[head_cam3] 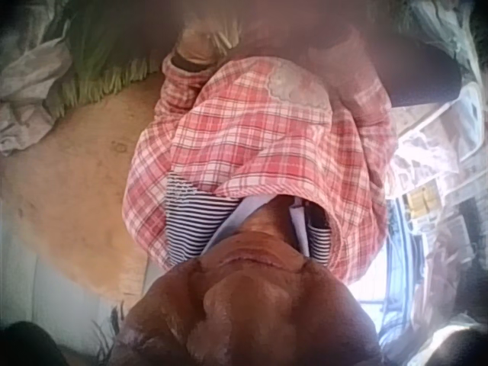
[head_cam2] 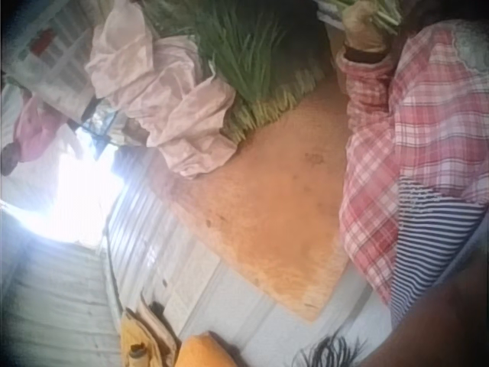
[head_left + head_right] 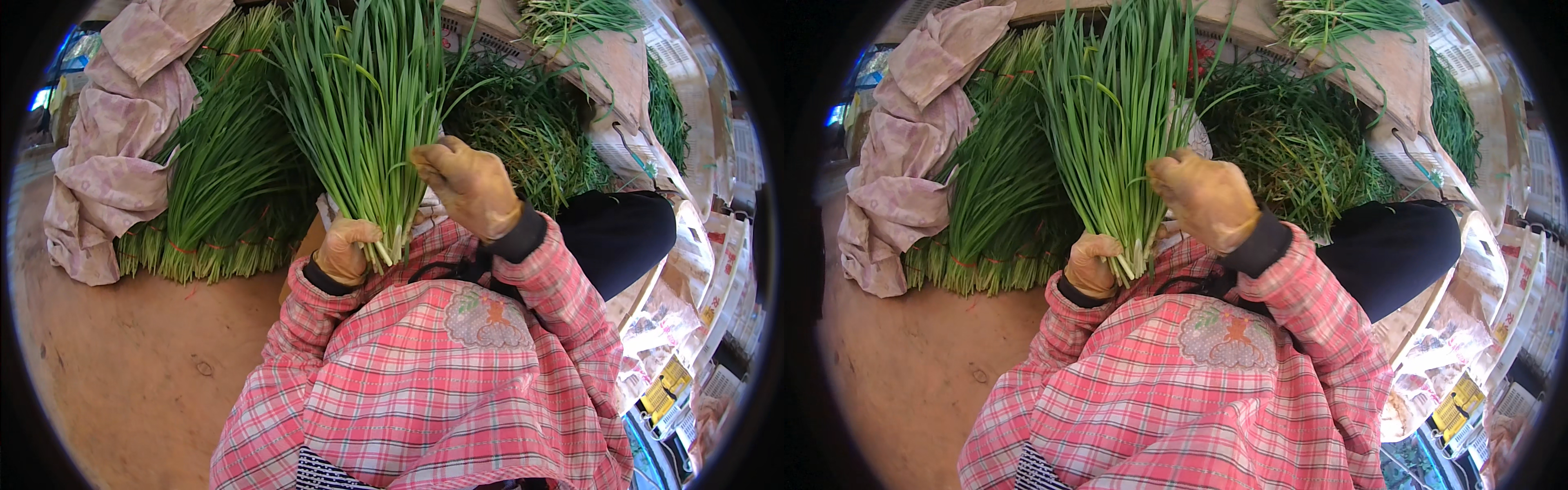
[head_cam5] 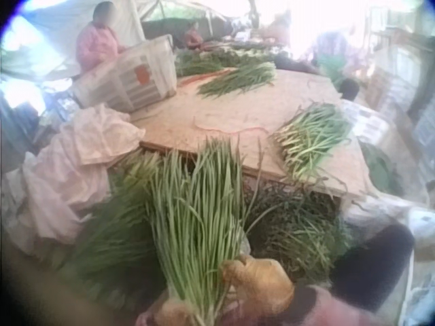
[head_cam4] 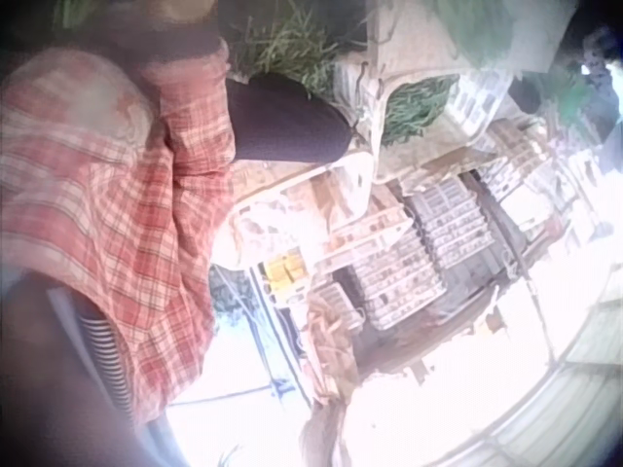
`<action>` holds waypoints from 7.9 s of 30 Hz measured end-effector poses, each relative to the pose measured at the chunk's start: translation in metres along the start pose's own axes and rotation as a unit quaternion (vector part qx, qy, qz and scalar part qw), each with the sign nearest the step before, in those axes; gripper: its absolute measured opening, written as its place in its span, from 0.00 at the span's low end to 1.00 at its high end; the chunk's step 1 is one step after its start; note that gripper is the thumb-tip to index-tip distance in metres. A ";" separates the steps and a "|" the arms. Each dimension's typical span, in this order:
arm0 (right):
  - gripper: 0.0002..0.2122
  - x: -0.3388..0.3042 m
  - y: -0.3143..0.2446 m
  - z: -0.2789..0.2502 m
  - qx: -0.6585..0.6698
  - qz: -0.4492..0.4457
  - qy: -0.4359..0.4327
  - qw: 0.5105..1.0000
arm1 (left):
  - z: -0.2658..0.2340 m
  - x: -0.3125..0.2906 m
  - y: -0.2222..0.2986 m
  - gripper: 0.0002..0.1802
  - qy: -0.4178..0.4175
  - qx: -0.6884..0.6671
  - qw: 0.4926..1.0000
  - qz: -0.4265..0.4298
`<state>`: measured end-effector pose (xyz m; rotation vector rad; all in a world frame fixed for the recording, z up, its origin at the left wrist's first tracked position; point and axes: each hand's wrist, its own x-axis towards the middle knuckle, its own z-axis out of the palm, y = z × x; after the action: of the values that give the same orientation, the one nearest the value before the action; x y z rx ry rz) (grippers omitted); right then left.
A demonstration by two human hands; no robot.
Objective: The person holds a bundle of green onions while removing wilted outer leaves and debris by hand.
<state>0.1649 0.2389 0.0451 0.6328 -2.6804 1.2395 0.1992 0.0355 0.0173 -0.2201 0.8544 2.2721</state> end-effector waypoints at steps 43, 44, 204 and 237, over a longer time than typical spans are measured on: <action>0.05 -0.045 -0.025 0.000 0.569 0.264 -0.036 0.778 | 0.007 0.006 -0.007 0.26 0.010 -0.005 1.000 0.015; 0.05 -0.040 -0.024 0.008 0.526 0.185 -0.042 0.829 | 0.007 0.006 -0.008 0.28 -0.002 -0.026 1.000 -0.001; 0.12 -0.011 0.006 -0.011 0.023 0.079 0.025 0.996 | -0.010 -0.012 0.003 0.28 0.058 0.261 0.958 0.103; 0.12 -0.036 -0.019 -0.032 -0.180 -0.030 0.056 0.982 | -0.014 -0.009 0.003 0.31 0.017 0.292 0.950 0.112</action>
<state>0.2035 0.2640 0.0694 0.5653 -2.6698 0.7214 0.2034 0.0202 0.0117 0.1144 1.5880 2.1033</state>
